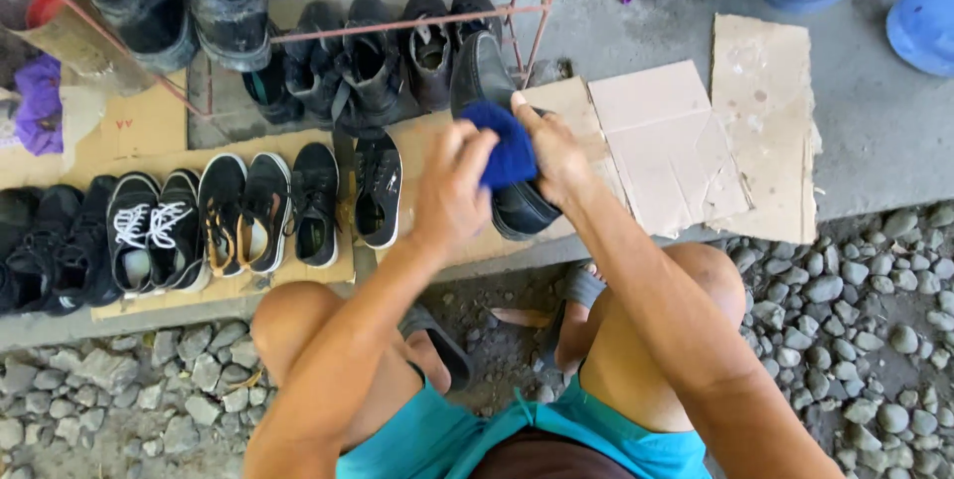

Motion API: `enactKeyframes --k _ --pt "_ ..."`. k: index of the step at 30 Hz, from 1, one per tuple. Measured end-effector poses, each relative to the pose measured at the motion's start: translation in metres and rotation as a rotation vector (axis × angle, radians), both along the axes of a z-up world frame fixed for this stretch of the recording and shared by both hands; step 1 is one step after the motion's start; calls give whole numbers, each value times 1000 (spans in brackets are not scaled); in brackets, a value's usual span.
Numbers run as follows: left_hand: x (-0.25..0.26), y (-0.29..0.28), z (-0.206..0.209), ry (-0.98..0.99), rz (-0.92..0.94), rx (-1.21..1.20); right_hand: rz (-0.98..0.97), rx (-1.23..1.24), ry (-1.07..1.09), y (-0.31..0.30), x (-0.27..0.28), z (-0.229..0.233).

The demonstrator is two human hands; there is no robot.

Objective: Cleaning a black leather shoe with a blue cloth while sitting on a low stool

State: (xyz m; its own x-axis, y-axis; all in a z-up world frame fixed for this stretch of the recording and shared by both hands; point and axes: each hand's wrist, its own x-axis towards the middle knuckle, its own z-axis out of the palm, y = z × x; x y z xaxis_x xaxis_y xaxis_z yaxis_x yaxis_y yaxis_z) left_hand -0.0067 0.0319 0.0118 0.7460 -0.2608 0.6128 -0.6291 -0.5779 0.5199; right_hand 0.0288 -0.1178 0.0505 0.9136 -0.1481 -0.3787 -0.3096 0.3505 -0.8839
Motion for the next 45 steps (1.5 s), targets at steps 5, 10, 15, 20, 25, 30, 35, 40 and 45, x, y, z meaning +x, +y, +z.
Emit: enactKeyframes --k 5,10,15,20,25,30,35,40,45 --pt "2 3 -2 -98 -7 -106 59 43 -73 -2 10 -40" --pt "45 22 -15 -70 83 -206 155 59 -109 1 -6 -28" --pt "89 34 -36 101 239 -301 208 128 -10 3 -7 -32" --pt "53 11 -10 371 317 -582 92 435 131 -2 -16 13" --pt "14 -21 -6 646 275 -838 202 455 47 -10 3 -7" --pt "12 -27 -26 847 339 -875 231 73 43 -6 -7 -32" --pt "26 -8 -27 553 291 -611 162 29 -25 -8 5 -29" --pt "-5 -5 22 43 -41 -317 -17 -182 -26 -25 23 -43" --pt "-29 -10 29 -58 -256 55 174 -772 44 -42 39 -84"
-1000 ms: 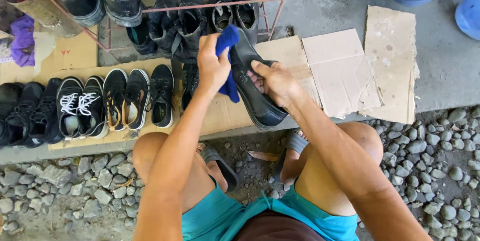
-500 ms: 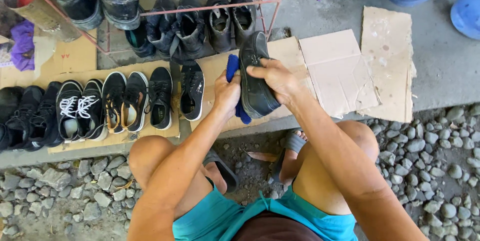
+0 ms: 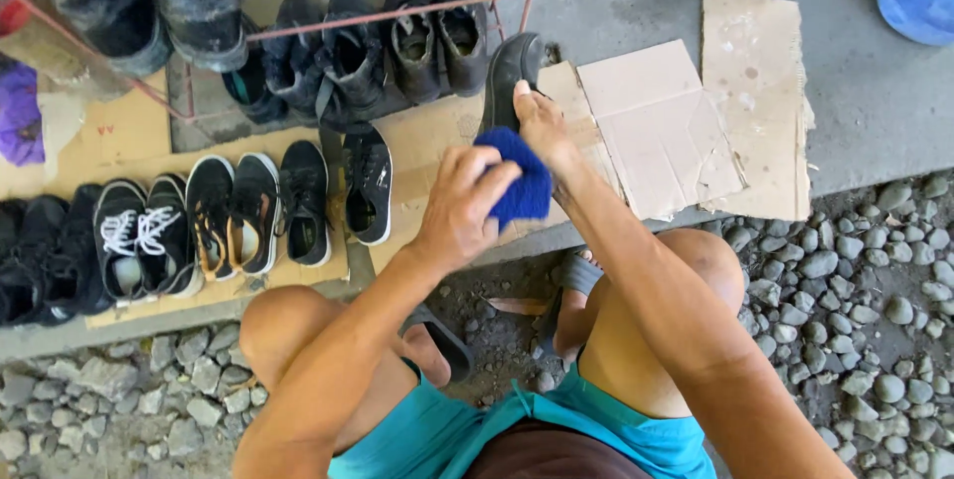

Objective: Cleaning a black leather shoe with a blue cloth while sitting on a low stool

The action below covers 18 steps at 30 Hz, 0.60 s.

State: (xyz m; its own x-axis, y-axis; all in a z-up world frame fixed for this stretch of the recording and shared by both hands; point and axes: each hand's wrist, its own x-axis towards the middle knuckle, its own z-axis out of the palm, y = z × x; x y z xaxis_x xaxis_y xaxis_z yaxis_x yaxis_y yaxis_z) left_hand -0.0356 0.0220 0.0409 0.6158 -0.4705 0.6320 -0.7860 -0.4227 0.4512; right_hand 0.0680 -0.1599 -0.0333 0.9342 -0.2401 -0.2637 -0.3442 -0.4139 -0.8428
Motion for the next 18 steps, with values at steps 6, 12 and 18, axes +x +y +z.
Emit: enactKeyframes --k 6,12,18 --pt "45 5 -31 118 111 -233 8 424 -136 51 -69 107" --pt "90 18 -37 107 295 -245 188 10 -64 26 -45 23" --pt "88 31 -36 207 309 -348 180 38 54 39 -65 99"
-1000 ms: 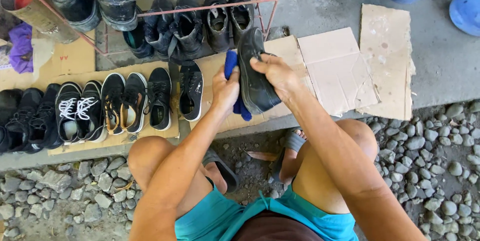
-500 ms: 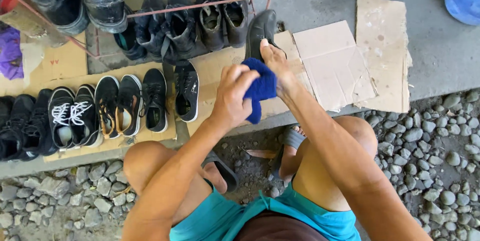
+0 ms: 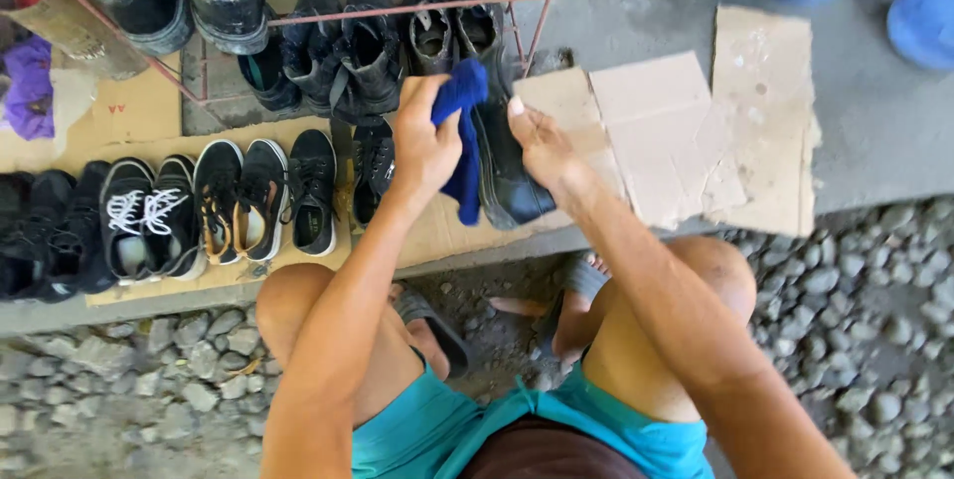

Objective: Cleaning a black leather shoe with a blue cloth while sitting on a low stool

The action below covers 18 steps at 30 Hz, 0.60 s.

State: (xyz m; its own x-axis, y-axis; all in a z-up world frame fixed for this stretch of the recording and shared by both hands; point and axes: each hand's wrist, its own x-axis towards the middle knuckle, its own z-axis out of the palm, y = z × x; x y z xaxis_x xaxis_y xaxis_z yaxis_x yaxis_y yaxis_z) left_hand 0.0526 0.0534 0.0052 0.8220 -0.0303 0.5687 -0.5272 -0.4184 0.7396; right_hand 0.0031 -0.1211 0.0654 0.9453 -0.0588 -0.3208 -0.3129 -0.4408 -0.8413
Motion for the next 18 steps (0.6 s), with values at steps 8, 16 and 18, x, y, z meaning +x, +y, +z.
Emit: enactKeyframes --k 8,16,18 --pt "-85 -33 -2 -104 -187 196 -156 437 -117 -16 34 -99" --pt "-63 -36 -20 -89 -45 -30 44 230 -267 -2 10 -29" --pt "-49 -24 -12 -101 -87 -12 131 45 -347 -21 20 -78"
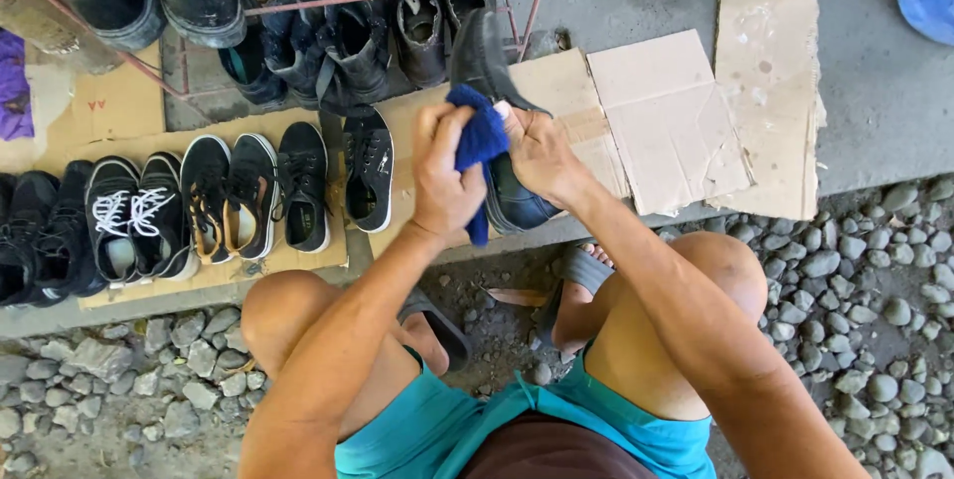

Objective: Cleaning a black leather shoe with a blue cloth while sitting on a low stool

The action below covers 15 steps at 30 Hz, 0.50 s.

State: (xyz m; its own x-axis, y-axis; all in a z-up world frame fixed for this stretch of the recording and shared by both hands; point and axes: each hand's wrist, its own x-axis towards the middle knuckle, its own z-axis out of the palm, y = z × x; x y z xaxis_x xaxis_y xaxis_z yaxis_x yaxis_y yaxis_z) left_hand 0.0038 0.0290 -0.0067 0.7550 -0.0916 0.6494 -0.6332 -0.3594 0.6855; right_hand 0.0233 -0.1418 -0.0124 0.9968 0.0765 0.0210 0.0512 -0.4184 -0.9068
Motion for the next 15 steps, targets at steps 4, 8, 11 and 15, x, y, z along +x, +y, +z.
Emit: enactKeyframes --k 4,8,11,15 --pt "17 17 22 10 -17 74 64 55 -28 7 -18 15" --pt "41 32 17 43 66 165 287 81 -73 6 -37 34" --pt "69 41 -3 104 92 217 303 101 -5 1 -43 23" --pt "99 49 -22 405 205 162 175 132 455 15 -49 86"
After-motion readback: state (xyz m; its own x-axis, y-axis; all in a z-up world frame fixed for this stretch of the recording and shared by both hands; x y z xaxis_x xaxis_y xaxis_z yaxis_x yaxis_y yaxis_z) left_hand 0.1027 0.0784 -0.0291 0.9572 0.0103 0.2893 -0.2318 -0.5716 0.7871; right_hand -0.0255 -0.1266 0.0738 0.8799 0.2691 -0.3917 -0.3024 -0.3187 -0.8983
